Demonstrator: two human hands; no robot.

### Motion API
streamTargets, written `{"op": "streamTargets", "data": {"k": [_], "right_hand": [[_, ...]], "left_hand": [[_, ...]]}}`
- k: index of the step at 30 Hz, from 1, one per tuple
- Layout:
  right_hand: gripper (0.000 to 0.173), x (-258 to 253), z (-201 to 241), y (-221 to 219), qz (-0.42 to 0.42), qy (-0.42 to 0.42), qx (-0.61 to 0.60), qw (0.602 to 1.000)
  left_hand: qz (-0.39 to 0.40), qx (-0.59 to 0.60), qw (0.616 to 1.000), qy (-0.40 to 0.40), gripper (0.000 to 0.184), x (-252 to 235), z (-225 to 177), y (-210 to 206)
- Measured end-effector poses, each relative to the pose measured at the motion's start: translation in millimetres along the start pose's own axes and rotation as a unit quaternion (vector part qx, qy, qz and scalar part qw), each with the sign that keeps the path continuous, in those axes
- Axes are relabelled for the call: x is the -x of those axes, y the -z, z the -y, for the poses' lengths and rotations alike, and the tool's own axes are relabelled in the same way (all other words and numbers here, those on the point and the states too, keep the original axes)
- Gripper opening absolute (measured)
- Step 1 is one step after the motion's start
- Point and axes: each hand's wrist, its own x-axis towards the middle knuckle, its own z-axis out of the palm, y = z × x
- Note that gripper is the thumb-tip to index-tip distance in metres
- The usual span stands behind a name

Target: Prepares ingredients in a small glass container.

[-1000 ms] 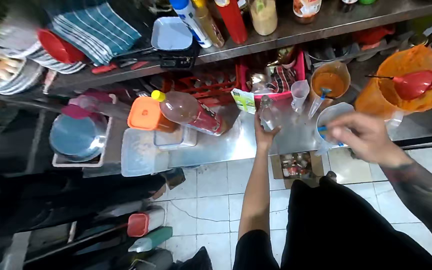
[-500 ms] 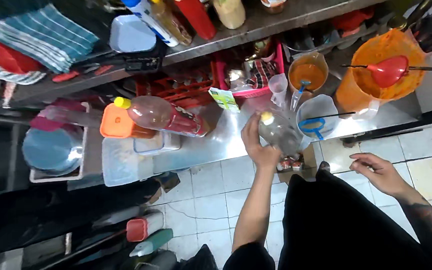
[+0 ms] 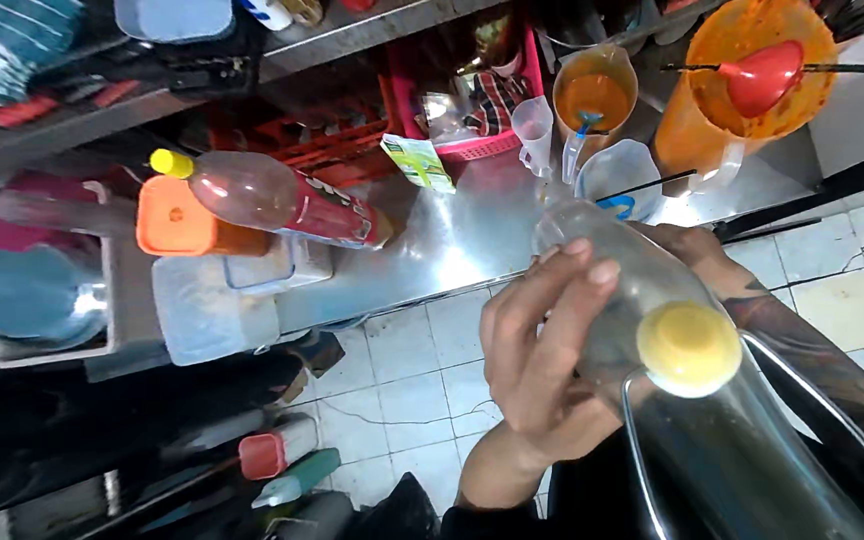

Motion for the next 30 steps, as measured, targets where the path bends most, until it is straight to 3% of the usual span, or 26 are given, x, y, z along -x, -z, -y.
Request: {"op": "streamTargets", "data": {"k": [9, 15, 18, 22, 25, 30], "right_hand": [[0.032, -26, 2, -5, 0.026, 0.007, 0.091, 0.995], [0.036, -41, 7, -8, 0.015, 0.008, 0.115, 0.993], [0.033, -50, 10, -10, 0.012, 0.018, 0.128, 0.991], [0.03, -46, 2, -10, -0.074, 0.056, 0.096, 0.991], [0.031, -38, 2, -9, -0.128, 0.075, 0.067, 0.987], [0.03, -17, 9, -15, -0.228, 0.04, -0.032, 0.972]], "left_hand": [[0.001, -0.016, 1.0, -0.006, 0.084, 9, -9, 34], [-0.031, -0.015, 0.999, 0.005, 0.087, 14, 2, 41], [-0.024, -0.051, 0.996, 0.075, 0.081, 33, 23, 42], [-0.044, -0.073, 0.977, 0.195, 0.093, 66, 62, 34], [-0.058, -0.072, 0.965, 0.244, 0.093, 88, 88, 27], [-0.046, -0.078, 0.95, 0.297, 0.091, 111, 117, 19]]}}
